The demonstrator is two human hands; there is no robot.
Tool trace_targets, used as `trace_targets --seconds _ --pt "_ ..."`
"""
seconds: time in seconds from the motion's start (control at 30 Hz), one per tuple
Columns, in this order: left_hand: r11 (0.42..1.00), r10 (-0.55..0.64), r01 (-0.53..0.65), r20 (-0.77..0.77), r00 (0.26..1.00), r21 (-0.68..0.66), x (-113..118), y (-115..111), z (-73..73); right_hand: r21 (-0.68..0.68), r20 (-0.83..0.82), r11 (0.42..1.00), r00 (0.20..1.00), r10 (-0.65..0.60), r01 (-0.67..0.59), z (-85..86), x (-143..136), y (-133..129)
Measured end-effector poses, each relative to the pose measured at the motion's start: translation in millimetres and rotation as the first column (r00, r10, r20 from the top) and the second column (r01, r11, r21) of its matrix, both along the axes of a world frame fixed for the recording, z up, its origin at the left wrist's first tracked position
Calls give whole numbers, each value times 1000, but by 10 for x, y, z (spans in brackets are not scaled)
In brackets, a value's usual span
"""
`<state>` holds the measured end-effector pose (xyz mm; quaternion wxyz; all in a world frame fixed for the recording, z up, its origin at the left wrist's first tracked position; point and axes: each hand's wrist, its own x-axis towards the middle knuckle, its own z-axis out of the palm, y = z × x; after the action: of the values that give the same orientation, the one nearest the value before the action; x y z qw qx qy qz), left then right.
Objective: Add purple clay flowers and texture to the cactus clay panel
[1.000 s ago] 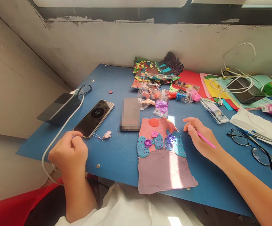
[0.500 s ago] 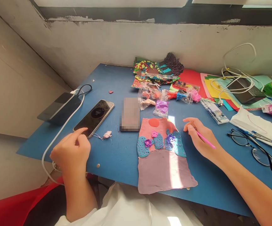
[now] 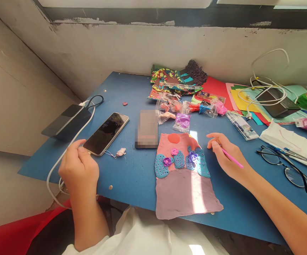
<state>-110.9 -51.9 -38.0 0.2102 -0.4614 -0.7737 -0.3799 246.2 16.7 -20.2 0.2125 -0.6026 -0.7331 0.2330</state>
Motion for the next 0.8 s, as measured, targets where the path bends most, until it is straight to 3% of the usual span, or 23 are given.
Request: trace_targets --seconds 0.13,0.33,0.8 --pt "996 -36 38 -19 999 82 -26 13 -14 -5 7 1000 1000 -7 7 7 -6 0" --pt "994 -63 71 -100 993 83 -99 1 -66 1 2 1000 1000 -6 6 8 -11 -2" --pt "999 18 -17 -29 999 31 -69 -16 -61 17 12 1000 1000 7 -7 7 -11 8"
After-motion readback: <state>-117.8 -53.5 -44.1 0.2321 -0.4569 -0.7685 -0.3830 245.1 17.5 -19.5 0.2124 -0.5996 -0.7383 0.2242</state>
